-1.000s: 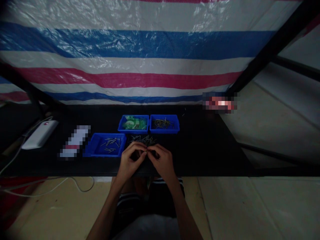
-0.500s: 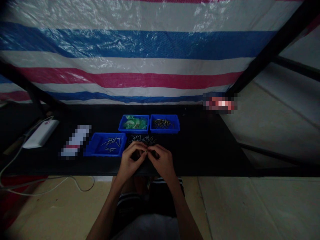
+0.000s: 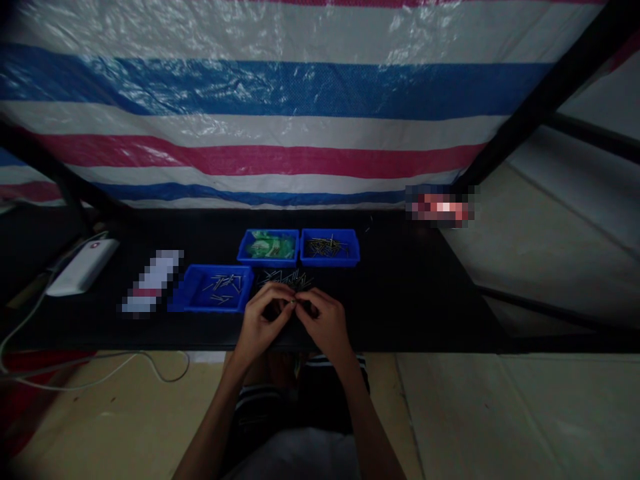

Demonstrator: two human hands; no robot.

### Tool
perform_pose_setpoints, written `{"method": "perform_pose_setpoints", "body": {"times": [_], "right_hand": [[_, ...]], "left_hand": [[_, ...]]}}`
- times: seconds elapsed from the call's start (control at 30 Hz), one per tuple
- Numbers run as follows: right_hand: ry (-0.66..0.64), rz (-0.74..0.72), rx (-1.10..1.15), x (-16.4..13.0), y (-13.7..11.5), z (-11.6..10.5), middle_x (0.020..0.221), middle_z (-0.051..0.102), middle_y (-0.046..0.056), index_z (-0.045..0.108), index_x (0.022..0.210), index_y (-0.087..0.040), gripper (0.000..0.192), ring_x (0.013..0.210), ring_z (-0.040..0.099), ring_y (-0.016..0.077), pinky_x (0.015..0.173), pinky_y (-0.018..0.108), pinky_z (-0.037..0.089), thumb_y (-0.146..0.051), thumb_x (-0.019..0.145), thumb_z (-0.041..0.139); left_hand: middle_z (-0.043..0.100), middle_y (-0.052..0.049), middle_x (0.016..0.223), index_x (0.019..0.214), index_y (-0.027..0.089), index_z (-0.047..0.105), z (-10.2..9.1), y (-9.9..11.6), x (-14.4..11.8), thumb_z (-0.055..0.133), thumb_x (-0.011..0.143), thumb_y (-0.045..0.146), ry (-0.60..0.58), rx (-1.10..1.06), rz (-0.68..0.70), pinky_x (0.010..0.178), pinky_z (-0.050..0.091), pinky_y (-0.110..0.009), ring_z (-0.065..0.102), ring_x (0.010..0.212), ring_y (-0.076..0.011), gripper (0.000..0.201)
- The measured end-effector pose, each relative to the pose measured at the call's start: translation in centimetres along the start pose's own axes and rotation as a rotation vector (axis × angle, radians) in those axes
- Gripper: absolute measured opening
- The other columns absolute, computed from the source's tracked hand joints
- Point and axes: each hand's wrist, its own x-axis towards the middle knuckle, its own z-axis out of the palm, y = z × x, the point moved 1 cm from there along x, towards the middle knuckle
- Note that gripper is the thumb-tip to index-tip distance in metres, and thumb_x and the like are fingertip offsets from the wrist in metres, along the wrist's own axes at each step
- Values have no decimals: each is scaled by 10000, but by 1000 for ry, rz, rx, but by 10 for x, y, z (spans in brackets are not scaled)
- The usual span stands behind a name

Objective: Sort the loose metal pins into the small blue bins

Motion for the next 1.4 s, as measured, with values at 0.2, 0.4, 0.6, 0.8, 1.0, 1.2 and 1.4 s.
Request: {"method": "perform_pose_setpoints", "body": {"times": [0.2, 0.4, 0.6, 0.8, 1.0, 1.2, 1.4], "right_hand": [[-9, -2, 1, -1, 0, 0, 767, 660, -5, 766, 960, -216, 122, 566, 516, 112, 549, 238, 412, -197, 911, 656], [-1, 1, -4, -1, 2, 0, 764, 656, -8, 766, 967, -221, 121, 570, 524, 112, 560, 235, 425, -204, 907, 662], [4, -12, 16, -1, 0, 0, 776, 663, -3, 768, 970, -222, 121, 569, 516, 113, 560, 242, 426, -211, 915, 660], [5, -7, 25, -1, -1, -1, 766, 658, -3, 775, 974, -216, 134, 573, 522, 114, 565, 246, 426, -200, 918, 654], [14, 3, 40, -1, -1, -1, 784, 667, -1, 775, 976, -221, 118, 588, 530, 114, 587, 246, 441, -218, 931, 665], [16, -9, 54, -1, 0, 0, 789, 669, -3, 772, 976, -213, 126, 580, 523, 108, 576, 242, 430, -187, 926, 659], [21, -19, 43, -2, 1, 0, 775, 659, -6, 769, 969, -212, 112, 594, 532, 111, 588, 243, 428, -187, 930, 666]], "left_hand": [[671, -63, 1022, 944, 202, 696, 1, 0, 1, 663, 937, 157, -7, -2, -5, 721, 502, -283, 634, 858, -171, 56], [675, -66, 1012, 946, 203, 684, 1, 0, 1, 647, 946, 169, -4, 4, 8, 730, 505, -296, 633, 871, -180, 51], [674, -67, 1024, 945, 204, 691, 0, 1, 0, 659, 941, 149, -4, 0, 6, 723, 500, -288, 634, 865, -174, 64], [680, -71, 1037, 927, 200, 696, 1, 0, 0, 664, 952, 184, 0, -21, -8, 710, 496, -284, 641, 858, -174, 43], [687, -65, 1020, 926, 202, 685, 0, -1, -1, 681, 945, 183, 36, -17, -6, 727, 501, -283, 653, 889, -179, 27], [685, -64, 1030, 923, 201, 691, 1, -2, -1, 683, 946, 173, 28, -21, -5, 735, 497, -281, 656, 910, -180, 37], [687, -63, 1031, 928, 199, 701, 1, -2, -1, 687, 943, 174, 18, -30, 5, 716, 495, -271, 658, 904, -177, 32]]}}
